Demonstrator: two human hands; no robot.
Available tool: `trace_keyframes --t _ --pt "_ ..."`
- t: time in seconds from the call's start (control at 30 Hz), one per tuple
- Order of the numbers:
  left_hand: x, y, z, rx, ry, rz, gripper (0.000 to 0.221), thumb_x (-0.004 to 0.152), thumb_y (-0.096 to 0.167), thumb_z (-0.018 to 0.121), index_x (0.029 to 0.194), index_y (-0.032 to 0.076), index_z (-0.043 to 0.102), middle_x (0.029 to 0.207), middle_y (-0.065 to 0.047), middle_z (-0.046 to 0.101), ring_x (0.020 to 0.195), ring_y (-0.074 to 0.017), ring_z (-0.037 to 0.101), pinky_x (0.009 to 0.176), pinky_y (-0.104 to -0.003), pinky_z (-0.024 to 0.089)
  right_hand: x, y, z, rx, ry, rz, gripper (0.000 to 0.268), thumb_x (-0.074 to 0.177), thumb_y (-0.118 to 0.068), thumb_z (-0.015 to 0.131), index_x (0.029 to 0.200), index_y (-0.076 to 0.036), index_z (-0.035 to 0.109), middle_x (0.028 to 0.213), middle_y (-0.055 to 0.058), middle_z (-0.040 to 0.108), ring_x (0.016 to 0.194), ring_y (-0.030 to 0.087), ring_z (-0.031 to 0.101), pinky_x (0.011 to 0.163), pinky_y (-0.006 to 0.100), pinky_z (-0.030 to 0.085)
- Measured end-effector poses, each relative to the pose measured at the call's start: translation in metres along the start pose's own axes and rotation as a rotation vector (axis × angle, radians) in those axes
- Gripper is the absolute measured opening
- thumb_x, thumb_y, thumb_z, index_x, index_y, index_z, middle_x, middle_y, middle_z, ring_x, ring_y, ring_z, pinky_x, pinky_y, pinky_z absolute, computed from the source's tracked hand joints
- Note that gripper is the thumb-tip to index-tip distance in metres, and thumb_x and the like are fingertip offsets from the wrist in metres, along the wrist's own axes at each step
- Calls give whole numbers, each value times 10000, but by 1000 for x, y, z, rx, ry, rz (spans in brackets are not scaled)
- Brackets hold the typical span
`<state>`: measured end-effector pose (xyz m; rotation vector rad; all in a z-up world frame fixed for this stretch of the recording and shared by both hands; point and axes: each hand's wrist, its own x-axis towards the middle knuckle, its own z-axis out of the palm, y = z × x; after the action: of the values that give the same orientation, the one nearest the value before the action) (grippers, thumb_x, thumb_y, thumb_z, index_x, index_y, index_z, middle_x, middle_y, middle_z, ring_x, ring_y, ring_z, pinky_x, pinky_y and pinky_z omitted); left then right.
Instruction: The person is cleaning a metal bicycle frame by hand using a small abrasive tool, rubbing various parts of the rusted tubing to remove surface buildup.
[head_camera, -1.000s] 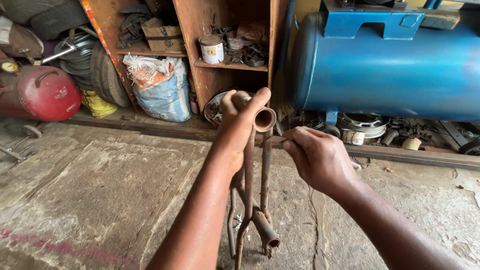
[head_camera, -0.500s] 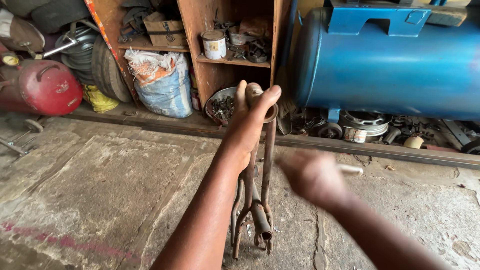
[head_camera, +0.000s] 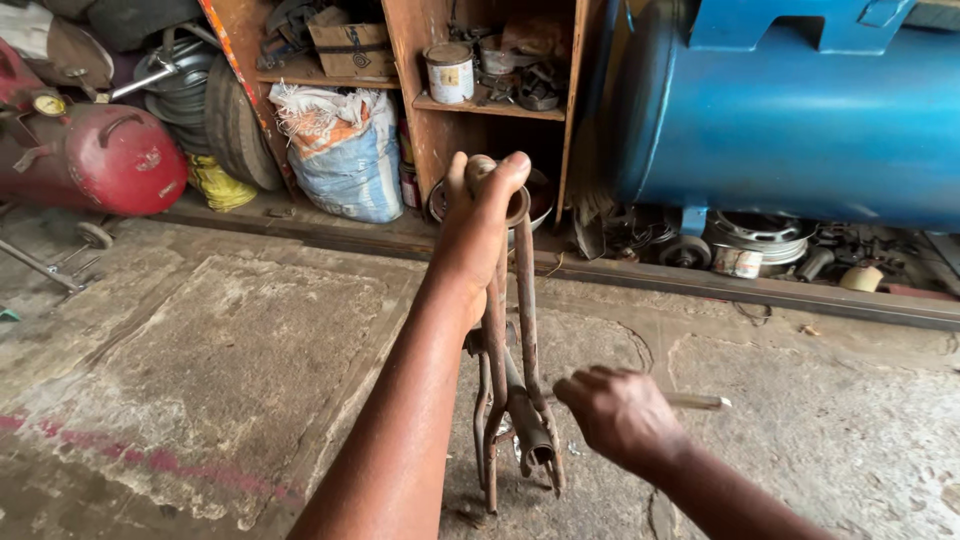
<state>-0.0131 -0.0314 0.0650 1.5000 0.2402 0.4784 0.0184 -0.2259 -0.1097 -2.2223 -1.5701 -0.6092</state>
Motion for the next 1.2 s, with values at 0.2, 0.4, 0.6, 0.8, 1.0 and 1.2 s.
trace_keyframes --t 0.2,0.4,0.6,0.8,1.0,1.2 --pt "5 -7 1 30 43 69 1278 739 665 673 1614 33 -11 1335 -168 507 1305 -281 467 1094 -561 323 18 -10 -6 -46 -132 127 157 1019 -57 526 953 -62 668 686 110 652 476 171 587 306 277 479" --pt "0 -8 -10 -52 134 144 1268 728 628 712 1597 -8 42 1263 -138 572 1172 -247 553 1058 -432 435 22 -10 -1 -53 11 89 142 980 -35 542 951 -72 676 693 100 685 479 151 586 317 274 456" --pt "-2 1 -14 18 136 51 1250 735 613 702 1601 33 12 1301 -130 566 1248 -255 547 1056 -449 412 12 -9 -2 -23 -372 225 181 1066 -96 494 987 -88 657 801 95 674 443 174 567 321 321 447" --pt "-14 -6 5 -68 222 209 1095 726 667 669 1545 47 290 1371 -197 519 1274 -310 577 1054 -486 531 45 6 -58 197 100 141 171 1028 -161 572 925 -90 688 723 67 694 472 122 602 387 266 505" --pt "-2 3 5 -206 -55 253 881 958 637 622 1381 -134 576 1363 -336 547 1309 -402 497 1107 -489 458 76 -8 -136 216 236 293 169 994 -172 601 942 -29 674 726 74 691 542 174 673 457 345 551" --pt "-9 -11 26 -270 -242 139 670 973 527 416 1431 61 565 1400 -152 634 1304 -274 597 1069 -393 473 76 -17 -152 38 317 92 149 961 -179 645 943 -42 701 814 82 714 630 211 677 520 371 544"
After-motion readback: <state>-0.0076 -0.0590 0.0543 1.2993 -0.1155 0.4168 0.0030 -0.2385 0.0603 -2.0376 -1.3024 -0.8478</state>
